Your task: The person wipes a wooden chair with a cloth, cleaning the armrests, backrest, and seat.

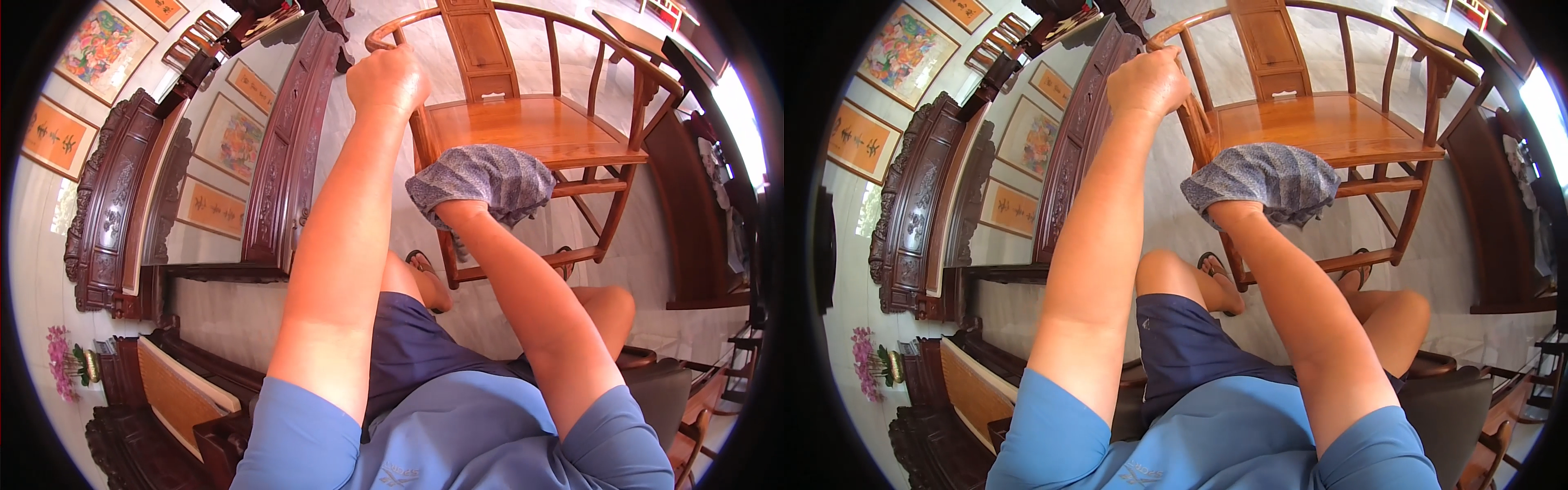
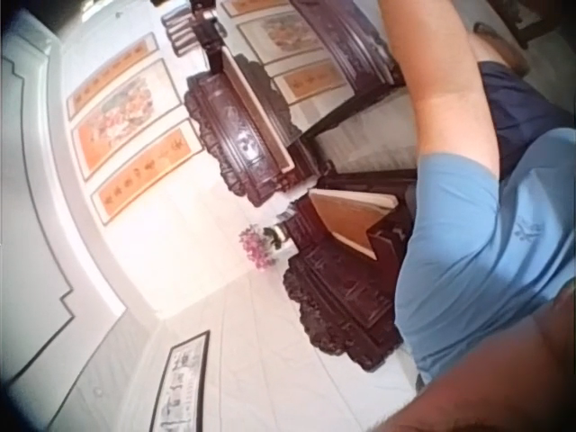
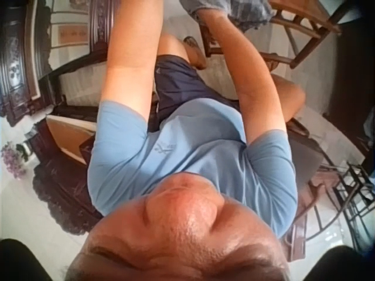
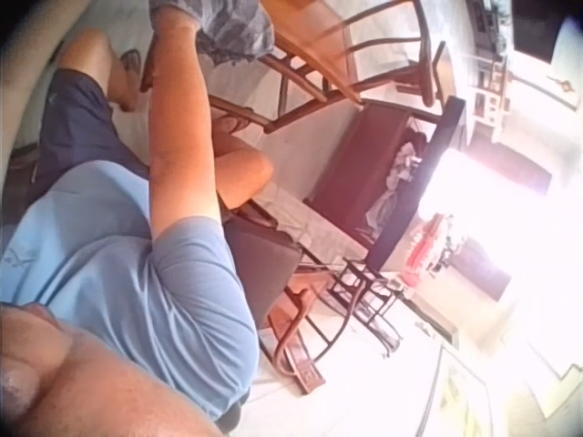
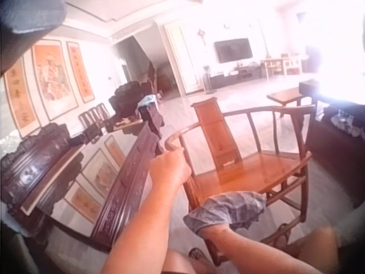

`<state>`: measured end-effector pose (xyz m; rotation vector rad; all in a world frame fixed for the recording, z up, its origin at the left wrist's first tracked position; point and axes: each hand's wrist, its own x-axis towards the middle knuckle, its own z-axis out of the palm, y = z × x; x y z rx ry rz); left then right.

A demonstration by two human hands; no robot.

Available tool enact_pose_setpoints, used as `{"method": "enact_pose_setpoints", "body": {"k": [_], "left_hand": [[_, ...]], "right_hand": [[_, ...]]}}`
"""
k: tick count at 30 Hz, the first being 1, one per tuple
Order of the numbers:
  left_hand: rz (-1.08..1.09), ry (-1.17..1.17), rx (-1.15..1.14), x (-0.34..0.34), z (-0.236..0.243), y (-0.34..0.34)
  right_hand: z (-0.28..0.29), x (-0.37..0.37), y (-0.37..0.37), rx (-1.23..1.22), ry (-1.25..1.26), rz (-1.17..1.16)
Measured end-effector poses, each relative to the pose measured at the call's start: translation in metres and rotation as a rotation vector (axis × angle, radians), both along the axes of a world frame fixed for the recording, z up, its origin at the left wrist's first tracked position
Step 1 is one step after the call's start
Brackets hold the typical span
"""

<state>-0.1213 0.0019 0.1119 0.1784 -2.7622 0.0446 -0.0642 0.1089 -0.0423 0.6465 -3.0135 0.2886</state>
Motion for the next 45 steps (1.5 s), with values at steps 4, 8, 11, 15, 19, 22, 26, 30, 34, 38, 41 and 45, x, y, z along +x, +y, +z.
{"method": "enact_pose_setpoints", "body": {"k": [4,8,11,15,19,22,26,30,34,38,41,45], "left_hand": [[0.005,-0.041,0.016,0.002,0.004,-0.002],[-0.038,-0.065,-0.01,0.002,0.005,-0.006],[-0.038,-0.104,0.004,0.002,0.005,-0.005],[-0.089,0.023,-0.021,0.003,-0.002,-0.008],[-0.067,0.069,-0.007,0.0,-0.004,-0.008],[-0.036,0.01,-0.019,0.003,0.002,0.002],[0.062,-0.103,-0.039,0.007,0.003,-0.004],[0.026,-0.096,-0.031,0.004,0.004,0.001],[0.012,-0.072,-0.054,0.002,0.007,0.002],[-0.011,-0.07,-0.086,0.001,0.002,-0.013],[-0.035,-0.092,-0.061,0.001,0.0,-0.01],[-0.088,0.001,-0.086,0.007,0.003,-0.013]], "right_hand": [[0.007,0.005,-0.001,0.01,0.093,-0.108],[-0.001,-0.01,0.046,-0.173,0.228,0.162],[0.005,-0.022,0.084,-0.057,0.185,0.1],[0.001,-0.035,0.151,-0.067,0.309,-0.07],[0.022,-0.046,0.205,0.111,0.158,-0.319],[0.021,-0.041,0.213,0.204,0.225,-0.262],[0.052,-0.019,0.137,0.224,0.047,-0.308],[0.01,-0.024,0.058,0.19,0.025,0.085],[-0.009,-0.007,-0.004,-0.012,0.217,-0.121],[0.0,-0.011,0.036,-0.174,0.166,0.21],[-0.012,-0.029,0.097,-0.125,0.231,0.203],[-0.015,-0.053,0.184,-0.053,0.191,-0.034]]}}
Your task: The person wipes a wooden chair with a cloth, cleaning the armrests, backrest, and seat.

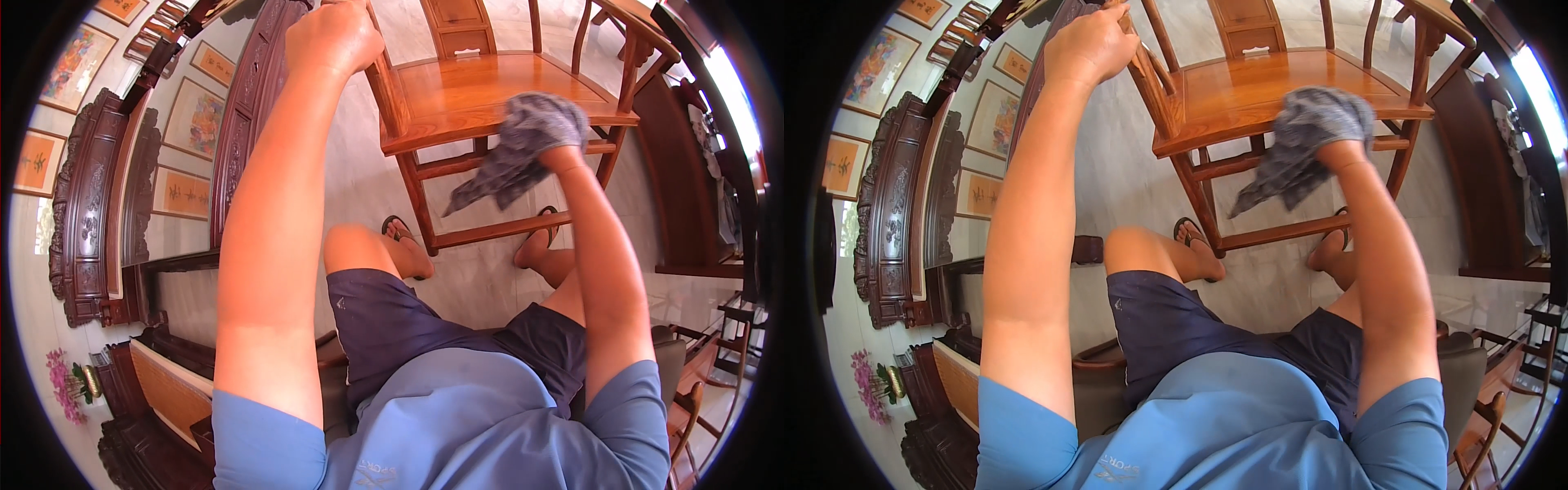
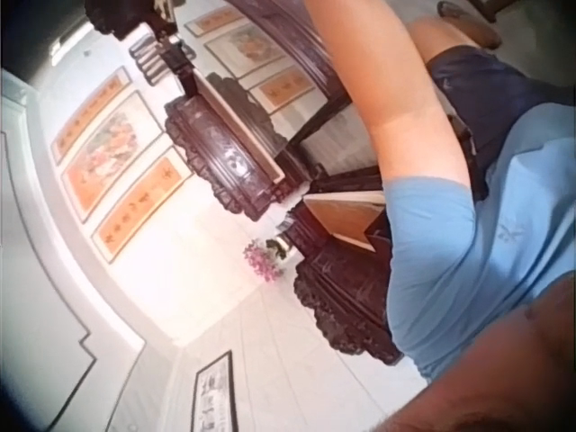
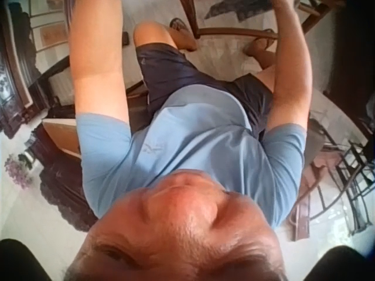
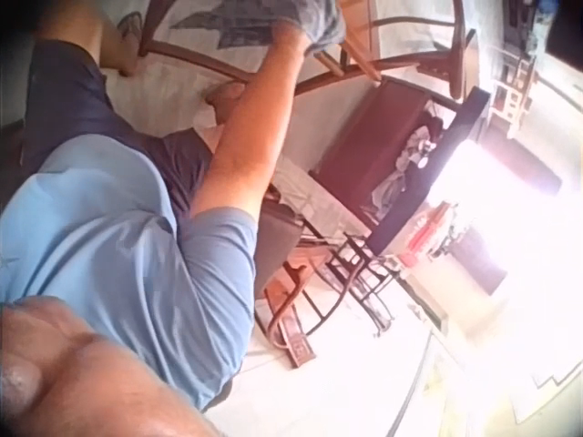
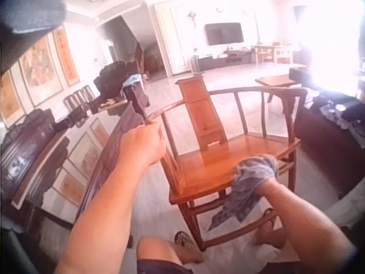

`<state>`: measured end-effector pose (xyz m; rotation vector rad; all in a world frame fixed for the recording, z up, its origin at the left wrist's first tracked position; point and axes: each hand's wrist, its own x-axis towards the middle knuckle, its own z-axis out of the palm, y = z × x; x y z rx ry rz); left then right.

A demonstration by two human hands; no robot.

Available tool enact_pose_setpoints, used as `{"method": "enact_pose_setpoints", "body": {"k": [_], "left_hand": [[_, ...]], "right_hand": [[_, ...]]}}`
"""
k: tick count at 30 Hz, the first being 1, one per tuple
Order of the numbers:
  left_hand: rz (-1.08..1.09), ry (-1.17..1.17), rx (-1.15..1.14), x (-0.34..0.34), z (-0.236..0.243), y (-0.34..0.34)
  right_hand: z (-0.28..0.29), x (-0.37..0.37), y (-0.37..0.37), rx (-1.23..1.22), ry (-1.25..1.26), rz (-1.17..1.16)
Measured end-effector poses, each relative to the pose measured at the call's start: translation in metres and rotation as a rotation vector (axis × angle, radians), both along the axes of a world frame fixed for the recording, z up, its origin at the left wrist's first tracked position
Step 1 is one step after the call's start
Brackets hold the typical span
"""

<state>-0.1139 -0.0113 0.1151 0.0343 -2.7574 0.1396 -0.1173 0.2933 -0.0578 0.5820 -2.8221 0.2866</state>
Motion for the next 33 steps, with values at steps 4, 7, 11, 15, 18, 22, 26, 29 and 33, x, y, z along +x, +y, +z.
{"method": "enact_pose_setpoints", "body": {"k": [4,7,11,15,18,22,26,29,33], "left_hand": [[0.072,0.035,0.017,0.006,0.002,0.009],[0.092,0.017,0.037,-0.002,0.002,0.015],[0.085,-0.05,-0.003,-0.009,-0.002,0.008],[0.065,-0.033,0.006,-0.008,-0.003,0.012],[0.072,-0.053,0.008,-0.004,0.002,0.002],[0.043,-0.048,0.043,-0.001,0.001,-0.005],[-0.283,0.267,0.302,0.002,-0.029,-0.032],[-0.671,0.638,0.858,-0.002,-0.071,-0.032],[-0.602,0.33,1.201,0.01,-0.165,-0.026]], "right_hand": [[0.019,-0.005,0.007,0.214,-0.19,-0.099],[0.01,0.003,-0.022,0.33,-0.057,-0.016],[-0.02,0.025,-0.115,-0.09,0.111,0.229],[0.013,0.055,-0.188,0.11,-0.061,-0.105],[0.032,0.05,-0.159,-0.013,-0.209,0.038],[0.064,0.041,-0.096,0.12,-0.335,0.119],[0.073,0.028,-0.044,0.05,-0.349,-0.113],[0.049,0.019,-0.018,0.11,-0.266,-0.044],[0.036,0.018,-0.029,-0.004,-0.116,-0.063]]}}
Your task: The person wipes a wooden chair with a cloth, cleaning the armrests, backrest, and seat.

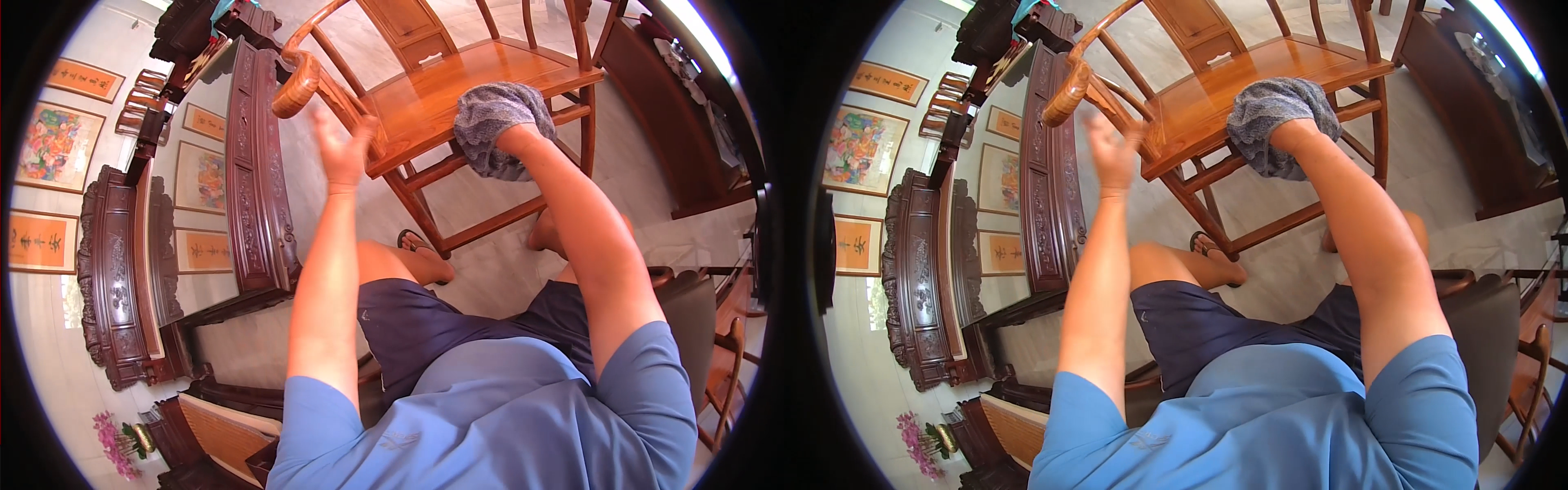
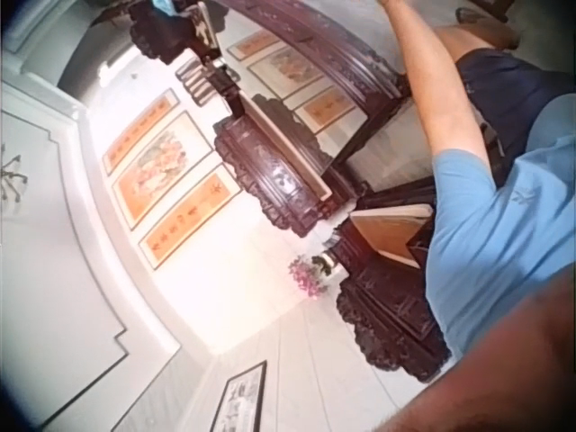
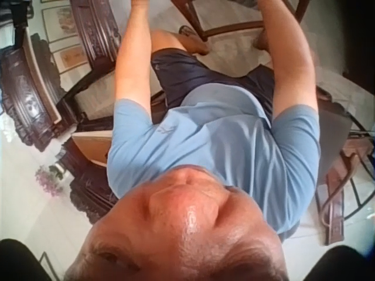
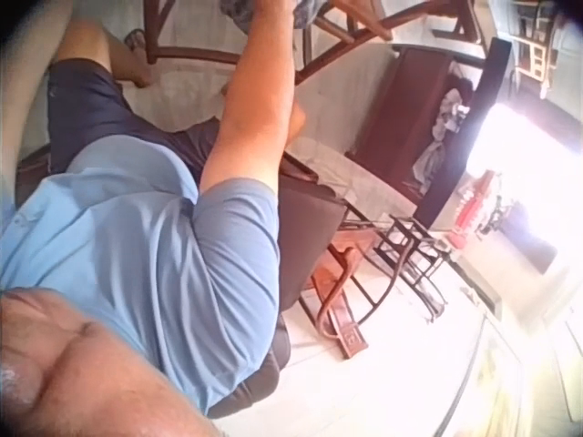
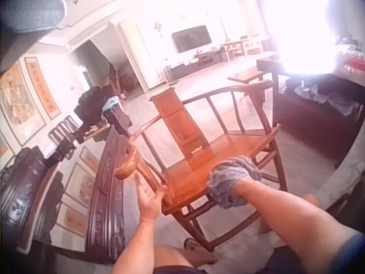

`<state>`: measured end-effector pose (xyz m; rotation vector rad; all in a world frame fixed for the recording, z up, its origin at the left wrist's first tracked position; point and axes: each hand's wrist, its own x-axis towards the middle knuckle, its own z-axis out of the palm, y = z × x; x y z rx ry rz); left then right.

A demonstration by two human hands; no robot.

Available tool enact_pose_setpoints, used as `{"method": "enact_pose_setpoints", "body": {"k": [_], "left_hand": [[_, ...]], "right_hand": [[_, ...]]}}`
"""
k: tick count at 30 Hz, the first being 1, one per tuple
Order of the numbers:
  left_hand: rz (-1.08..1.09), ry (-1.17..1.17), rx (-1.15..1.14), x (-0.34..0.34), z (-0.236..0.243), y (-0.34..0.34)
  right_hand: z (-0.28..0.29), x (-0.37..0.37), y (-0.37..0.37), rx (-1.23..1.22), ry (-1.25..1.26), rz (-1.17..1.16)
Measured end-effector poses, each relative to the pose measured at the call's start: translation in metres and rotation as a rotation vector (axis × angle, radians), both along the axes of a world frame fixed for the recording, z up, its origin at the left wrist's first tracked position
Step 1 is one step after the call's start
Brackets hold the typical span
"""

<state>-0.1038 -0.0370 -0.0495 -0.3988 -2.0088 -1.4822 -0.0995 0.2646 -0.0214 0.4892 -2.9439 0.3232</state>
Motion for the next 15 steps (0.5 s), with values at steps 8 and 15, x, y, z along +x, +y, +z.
{"method": "enact_pose_setpoints", "body": {"k": [8,15], "left_hand": [[-0.059,-0.699,0.51,-0.037,-0.003,0.035],[-0.085,-0.731,0.462,-0.043,-0.013,0.004]], "right_hand": [[-0.018,-0.019,0.0,0.04,0.016,0.053],[-0.021,0.012,-0.13,0.127,-0.152,0.156]]}}
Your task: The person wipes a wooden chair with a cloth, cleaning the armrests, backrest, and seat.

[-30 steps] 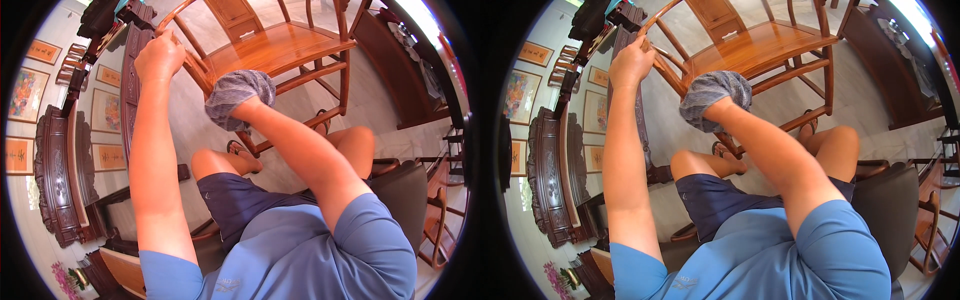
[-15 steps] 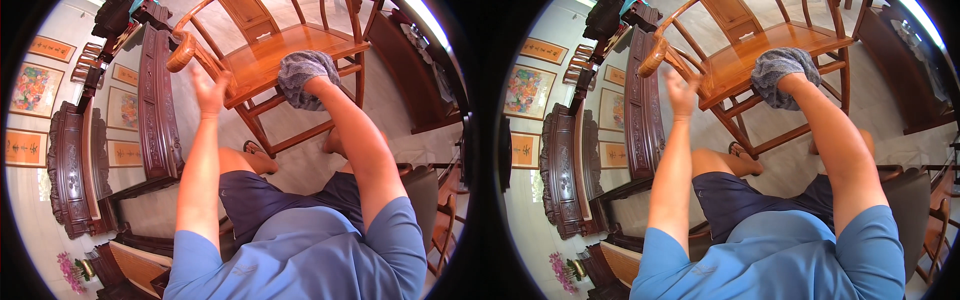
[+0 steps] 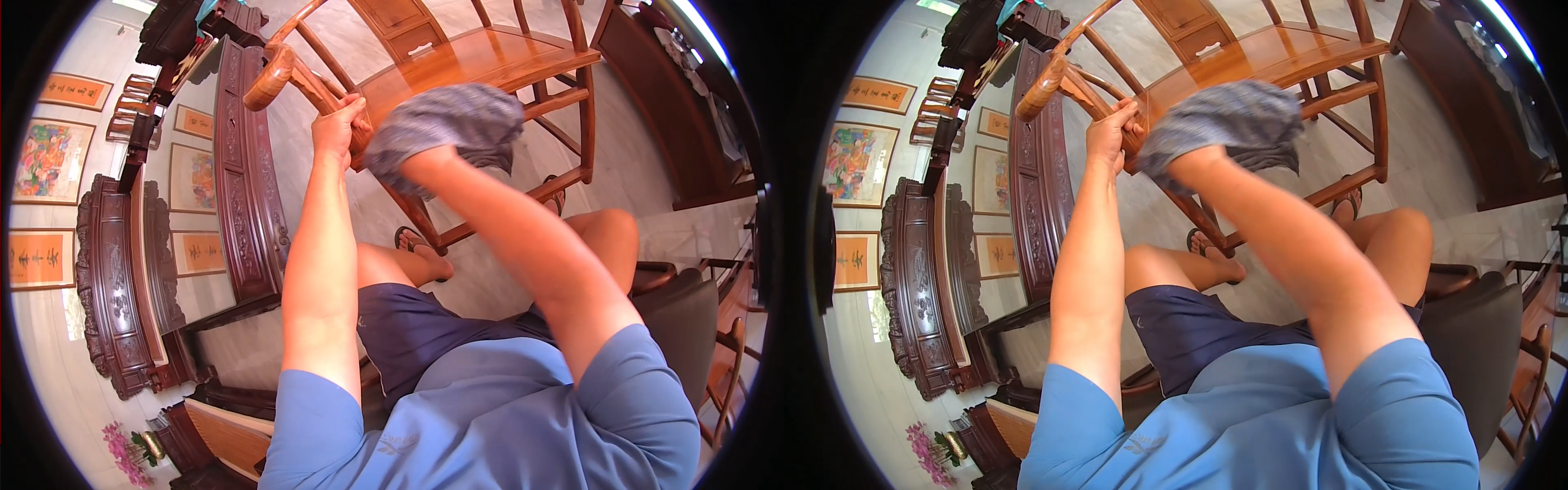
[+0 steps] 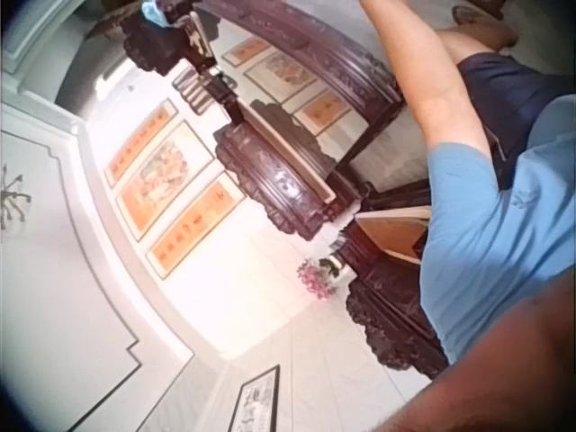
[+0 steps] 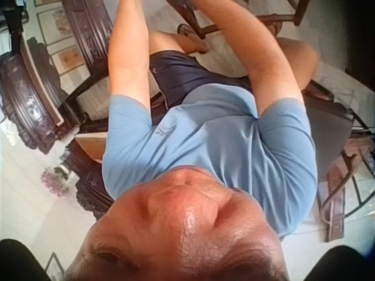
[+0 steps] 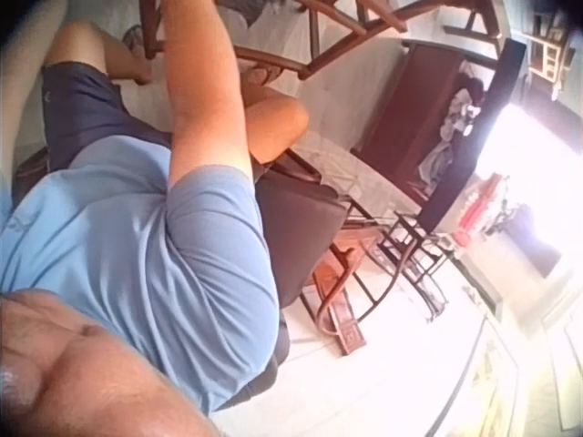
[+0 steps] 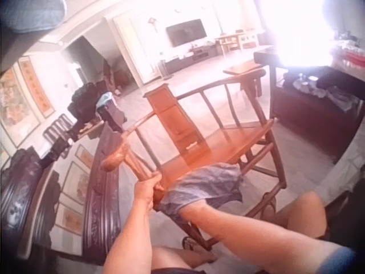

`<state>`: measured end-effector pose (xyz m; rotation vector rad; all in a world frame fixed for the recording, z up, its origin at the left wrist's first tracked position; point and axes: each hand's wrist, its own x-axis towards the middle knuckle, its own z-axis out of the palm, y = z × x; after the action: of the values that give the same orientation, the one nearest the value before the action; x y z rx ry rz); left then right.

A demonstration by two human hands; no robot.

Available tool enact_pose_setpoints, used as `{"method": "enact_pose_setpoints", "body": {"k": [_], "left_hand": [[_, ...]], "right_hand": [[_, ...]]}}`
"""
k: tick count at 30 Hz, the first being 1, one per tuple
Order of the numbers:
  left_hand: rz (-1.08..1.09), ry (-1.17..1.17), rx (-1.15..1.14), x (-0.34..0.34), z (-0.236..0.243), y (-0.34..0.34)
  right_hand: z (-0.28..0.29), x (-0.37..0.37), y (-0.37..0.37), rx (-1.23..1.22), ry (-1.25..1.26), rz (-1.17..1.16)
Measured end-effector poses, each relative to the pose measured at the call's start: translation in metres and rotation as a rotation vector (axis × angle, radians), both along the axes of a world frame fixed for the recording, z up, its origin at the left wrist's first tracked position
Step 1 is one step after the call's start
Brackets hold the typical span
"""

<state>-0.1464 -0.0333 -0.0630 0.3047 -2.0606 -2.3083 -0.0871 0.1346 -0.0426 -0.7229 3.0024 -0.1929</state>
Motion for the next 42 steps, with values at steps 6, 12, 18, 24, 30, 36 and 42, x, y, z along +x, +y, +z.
{"method": "enact_pose_setpoints", "body": {"k": [6,12,18,24,30,36,42], "left_hand": [[0.001,-0.055,-0.076,0.015,0.003,-0.013],[-0.035,0.032,0.017,0.015,0.006,0.031],[0.018,-0.033,-0.071,0.022,0.014,0.032],[-0.063,0.0,-0.084,0.017,0.012,0.051],[-0.071,-0.036,-0.09,0.04,0.008,0.015],[-0.018,0.014,-0.078,0.037,0.004,0.032],[-0.091,-0.018,0.012,0.029,-0.005,0.024]], "right_hand": [[0.013,0.005,-0.017,-0.127,-0.113,0.064],[0.006,-0.031,0.149,-0.165,0.176,-0.102],[-0.014,-0.027,0.091,0.249,0.148,-0.116],[-0.081,-0.021,-0.01,-0.22,0.349,0.03],[0.039,0.012,0.075,-0.029,-0.02,-0.113],[-0.008,-0.022,0.12,0.194,0.081,-0.003],[-0.027,0.005,-0.005,-0.027,0.152,0.099]]}}
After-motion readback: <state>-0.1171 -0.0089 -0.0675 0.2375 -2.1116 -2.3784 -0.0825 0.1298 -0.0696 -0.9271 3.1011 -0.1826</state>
